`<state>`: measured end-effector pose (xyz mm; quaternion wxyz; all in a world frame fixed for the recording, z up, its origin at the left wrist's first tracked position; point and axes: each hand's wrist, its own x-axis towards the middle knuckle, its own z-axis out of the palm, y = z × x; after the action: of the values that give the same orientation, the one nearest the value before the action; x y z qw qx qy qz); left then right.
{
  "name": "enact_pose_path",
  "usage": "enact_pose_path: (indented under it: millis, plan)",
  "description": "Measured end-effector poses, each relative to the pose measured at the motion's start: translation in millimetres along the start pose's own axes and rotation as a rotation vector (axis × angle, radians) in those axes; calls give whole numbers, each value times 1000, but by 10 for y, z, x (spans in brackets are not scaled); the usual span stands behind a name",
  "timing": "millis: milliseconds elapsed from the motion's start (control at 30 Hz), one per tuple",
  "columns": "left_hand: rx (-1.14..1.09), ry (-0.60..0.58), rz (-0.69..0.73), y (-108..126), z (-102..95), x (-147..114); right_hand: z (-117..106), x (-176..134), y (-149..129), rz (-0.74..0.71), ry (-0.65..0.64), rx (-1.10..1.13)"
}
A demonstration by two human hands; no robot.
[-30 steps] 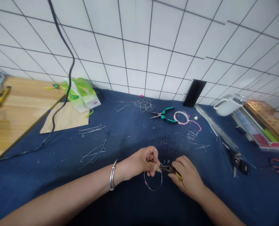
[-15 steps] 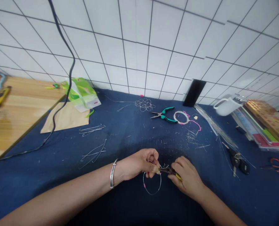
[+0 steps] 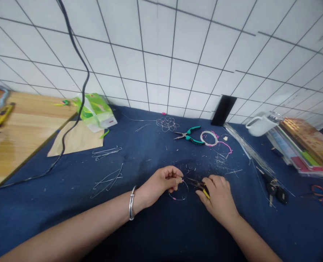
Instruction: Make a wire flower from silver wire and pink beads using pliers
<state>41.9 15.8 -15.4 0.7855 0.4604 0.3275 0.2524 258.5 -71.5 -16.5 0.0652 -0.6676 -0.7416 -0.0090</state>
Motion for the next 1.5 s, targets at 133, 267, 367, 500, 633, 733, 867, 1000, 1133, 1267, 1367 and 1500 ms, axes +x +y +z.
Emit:
enact_pose_path:
  millis: [133, 267, 367, 500, 633, 733, 867, 1000, 1133, 1267, 1367, 1500]
  plan:
    - [19, -19, 3, 3, 15, -3, -30, -7, -28, -14, 36, 15]
    - [22, -14, -6, 1, 27, -19, -84, -13, -55, -51, 46, 107]
    - [30, -4, -8, 3, 30, -38, -114, -5, -43, -65, 61, 236]
    - [40, -9, 15, 4, 29, -57, -136, 37, 16, -60, 111, 348]
    - [68, -26, 35, 2, 27, -57, -161, 132, 47, -114, 98, 333]
    - [82, -34, 39, 10, 31, -55, -177, 224, 4, -150, 40, 308]
    - [87, -39, 33, 23, 35, -55, -164, 348, -116, -222, -17, 240]
    - [74, -49, 27, 21, 26, -45, -86, 464, -194, -283, -23, 195]
    - [67, -53, 2, 24, 13, -25, 6, 542, -171, -332, 41, 191]
    - [82, -54, -17, 33, 3, -9, 28, 535, -103, -325, 118, 123]
    - [107, -47, -33, 37, 2, -6, 25, 479, -57, -327, 172, 59]
    - [106, -70, -25, 38, 19, -14, 56, 408, -44, -343, 231, 79]
